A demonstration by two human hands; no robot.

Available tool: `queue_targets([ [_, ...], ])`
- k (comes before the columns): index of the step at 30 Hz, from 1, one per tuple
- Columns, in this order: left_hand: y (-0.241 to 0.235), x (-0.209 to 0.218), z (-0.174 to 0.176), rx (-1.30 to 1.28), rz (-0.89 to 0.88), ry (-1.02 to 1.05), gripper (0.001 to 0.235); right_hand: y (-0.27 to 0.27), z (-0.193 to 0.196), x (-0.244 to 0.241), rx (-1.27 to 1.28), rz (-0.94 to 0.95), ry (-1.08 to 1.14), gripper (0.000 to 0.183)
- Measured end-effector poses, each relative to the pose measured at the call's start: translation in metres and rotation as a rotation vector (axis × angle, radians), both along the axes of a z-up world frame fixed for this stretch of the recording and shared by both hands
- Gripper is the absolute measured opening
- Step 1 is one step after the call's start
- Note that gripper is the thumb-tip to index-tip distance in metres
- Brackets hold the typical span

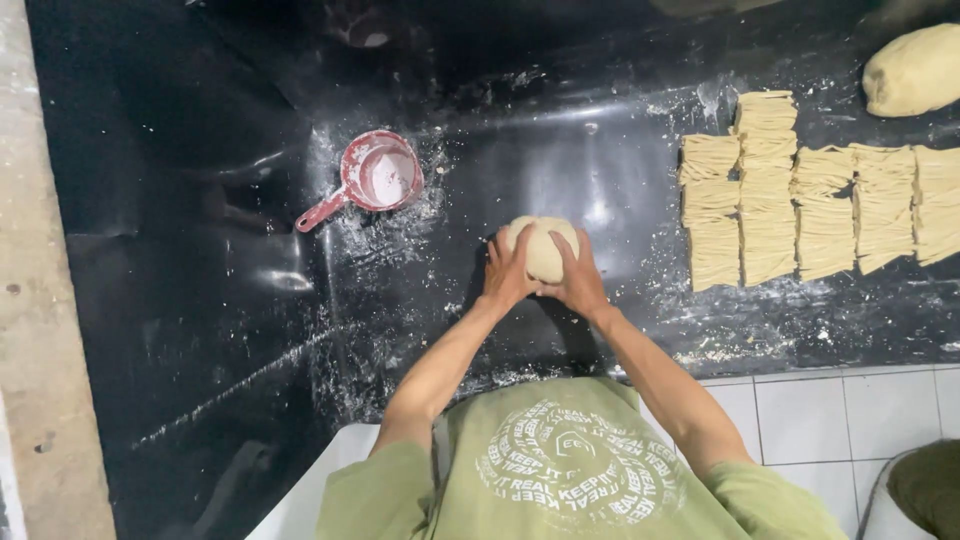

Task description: The person is kneading and shaping a ball of dough on a floured work surface.

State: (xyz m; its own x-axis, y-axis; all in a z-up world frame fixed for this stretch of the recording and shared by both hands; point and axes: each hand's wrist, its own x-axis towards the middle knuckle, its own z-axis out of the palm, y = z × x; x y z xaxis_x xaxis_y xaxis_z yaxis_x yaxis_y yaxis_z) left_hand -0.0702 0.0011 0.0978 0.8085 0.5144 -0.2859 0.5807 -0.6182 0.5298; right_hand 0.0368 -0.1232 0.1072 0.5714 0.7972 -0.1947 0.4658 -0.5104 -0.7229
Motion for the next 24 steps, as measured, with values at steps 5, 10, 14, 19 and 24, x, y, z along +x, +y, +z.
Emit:
queue_targets([
  [5,0.003,-0.039,0.01,-0.09,-0.133,-0.242,0.108,-0.057,0.0,-0.006,0.203,-0.075,0.195,0.081],
  [10,-0.013,-0.035,0.01,-0.304,-0.097,-0.253,0.124,-0.06,0.009,-0.02,0.384,-0.439,0.434,0.049],
  [14,-0.04,-0.017,0.002,-0.196,-0.075,-0.226,0.119,-0.036,0.001,-0.036,0.137,-0.431,0.215,0.075],
  [19,-0.053,0.002,-0.024,-0.327,0.0,-0.245,0.109,-0.026,-0.026,-0.018,0.225,-0.432,0.069,0.087],
  [24,-0.053,0.021,-0.016,-0.291,0.113,-0.187,0.105,-0.021,-0.048,0.01,0.221,-0.383,0.034,0.08],
])
